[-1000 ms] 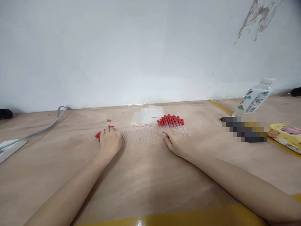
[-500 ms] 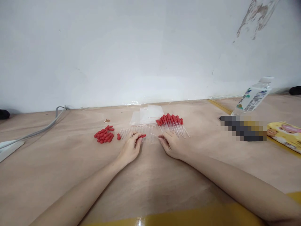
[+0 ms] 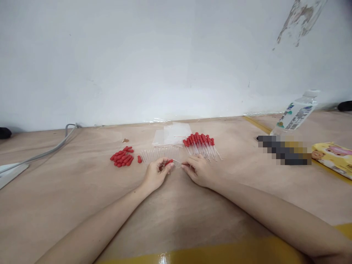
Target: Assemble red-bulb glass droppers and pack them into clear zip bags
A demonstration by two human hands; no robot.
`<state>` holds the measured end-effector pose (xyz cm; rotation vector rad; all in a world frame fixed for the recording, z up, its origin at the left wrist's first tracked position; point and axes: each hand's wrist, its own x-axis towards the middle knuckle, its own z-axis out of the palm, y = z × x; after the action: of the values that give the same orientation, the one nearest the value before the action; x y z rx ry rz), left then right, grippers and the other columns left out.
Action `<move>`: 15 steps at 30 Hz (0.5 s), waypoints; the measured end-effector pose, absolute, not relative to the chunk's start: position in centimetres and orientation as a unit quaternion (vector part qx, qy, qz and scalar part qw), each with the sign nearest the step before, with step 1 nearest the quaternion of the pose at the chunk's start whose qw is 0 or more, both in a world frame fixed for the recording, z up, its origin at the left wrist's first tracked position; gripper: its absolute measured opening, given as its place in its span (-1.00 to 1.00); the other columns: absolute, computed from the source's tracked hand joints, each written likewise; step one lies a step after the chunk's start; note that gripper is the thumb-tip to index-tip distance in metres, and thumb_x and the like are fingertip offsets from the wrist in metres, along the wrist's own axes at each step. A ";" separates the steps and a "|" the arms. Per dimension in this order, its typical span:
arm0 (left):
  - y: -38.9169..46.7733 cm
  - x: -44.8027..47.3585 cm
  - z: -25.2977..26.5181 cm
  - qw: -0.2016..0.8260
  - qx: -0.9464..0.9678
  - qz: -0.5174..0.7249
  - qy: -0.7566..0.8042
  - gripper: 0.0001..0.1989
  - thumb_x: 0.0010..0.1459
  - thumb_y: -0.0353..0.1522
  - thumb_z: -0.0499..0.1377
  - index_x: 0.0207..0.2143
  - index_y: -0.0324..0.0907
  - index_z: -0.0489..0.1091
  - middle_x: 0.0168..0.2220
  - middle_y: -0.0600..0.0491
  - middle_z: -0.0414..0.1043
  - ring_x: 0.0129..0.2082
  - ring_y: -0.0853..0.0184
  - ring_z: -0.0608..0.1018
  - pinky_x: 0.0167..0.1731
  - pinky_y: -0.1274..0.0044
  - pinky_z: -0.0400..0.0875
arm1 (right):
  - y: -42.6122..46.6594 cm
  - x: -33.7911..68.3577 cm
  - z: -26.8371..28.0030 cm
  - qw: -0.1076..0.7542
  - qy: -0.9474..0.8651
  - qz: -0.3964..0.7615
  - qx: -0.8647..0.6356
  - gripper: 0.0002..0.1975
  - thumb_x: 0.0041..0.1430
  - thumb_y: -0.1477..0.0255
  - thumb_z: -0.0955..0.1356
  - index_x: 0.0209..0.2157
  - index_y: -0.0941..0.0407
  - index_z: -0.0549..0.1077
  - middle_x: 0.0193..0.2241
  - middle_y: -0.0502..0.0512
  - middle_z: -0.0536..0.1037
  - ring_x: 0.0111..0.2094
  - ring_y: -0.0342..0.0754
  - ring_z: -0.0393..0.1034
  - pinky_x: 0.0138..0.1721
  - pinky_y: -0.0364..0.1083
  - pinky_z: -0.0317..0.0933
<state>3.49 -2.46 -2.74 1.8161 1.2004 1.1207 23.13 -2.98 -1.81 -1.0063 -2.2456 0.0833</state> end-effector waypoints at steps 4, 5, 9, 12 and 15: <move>-2.4 3.4 -2.7 0.347 0.683 0.446 0.462 -0.75 0.07 -0.24 0.12 -0.34 -0.27 0.40 -0.57 0.10 0.36 -0.59 0.45 0.39 -0.54 0.61 0.31 | -2.7 23.2 -1.9 0.332 -0.865 0.074 -0.368 -0.82 0.21 0.41 0.21 -0.36 0.13 0.42 -0.48 -0.01 0.48 -0.45 -0.17 0.28 -0.30 -0.10 -0.01; -2.4 3.4 -2.6 0.345 0.687 0.443 0.461 -0.75 0.07 -0.25 0.12 -0.34 -0.27 0.41 -0.57 0.10 0.36 -0.60 0.45 0.38 -0.55 0.61 0.30 | -2.6 23.3 -1.8 0.329 -0.868 0.080 -0.363 -0.82 0.21 0.42 0.21 -0.36 0.13 0.42 -0.48 -0.01 0.49 -0.46 -0.17 0.27 -0.30 -0.10 -0.02; -2.4 3.0 -2.4 0.327 0.730 0.401 0.446 -0.75 0.06 -0.25 0.11 -0.33 -0.24 0.44 -0.56 0.09 0.40 -0.62 0.46 0.37 -0.58 0.62 0.28 | -2.2 24.1 -1.2 0.303 -0.884 0.101 -0.341 -0.84 0.20 0.45 0.23 -0.34 0.13 0.43 -0.48 -0.03 0.50 -0.49 -0.19 0.26 -0.28 -0.10 -0.04; -2.6 2.9 -2.2 0.303 0.768 0.360 0.435 -0.77 0.09 -0.26 0.10 -0.34 -0.21 0.46 -0.51 0.08 0.45 -0.55 0.43 0.42 -0.53 0.61 0.31 | -1.9 24.6 -0.8 0.270 -0.903 0.080 -0.326 -0.83 0.19 0.46 0.22 -0.35 0.12 0.44 -0.48 -0.04 0.50 -0.51 -0.20 0.23 -0.29 -0.09 -0.08; -2.8 2.9 -2.0 0.285 0.781 0.345 0.435 -0.79 0.09 -0.27 0.11 -0.33 -0.21 0.46 -0.42 0.06 0.49 -0.46 0.38 0.47 -0.43 0.57 0.36 | -1.7 24.7 -0.9 0.264 -0.912 -0.006 -0.315 -0.81 0.20 0.46 0.21 -0.37 0.13 0.44 -0.49 -0.01 0.49 -0.53 -0.19 0.19 -0.32 -0.07 -0.13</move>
<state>2.90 -2.77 -1.96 2.0886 1.1637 0.9234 24.67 -1.70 -0.91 -0.8512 -2.4645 -0.0155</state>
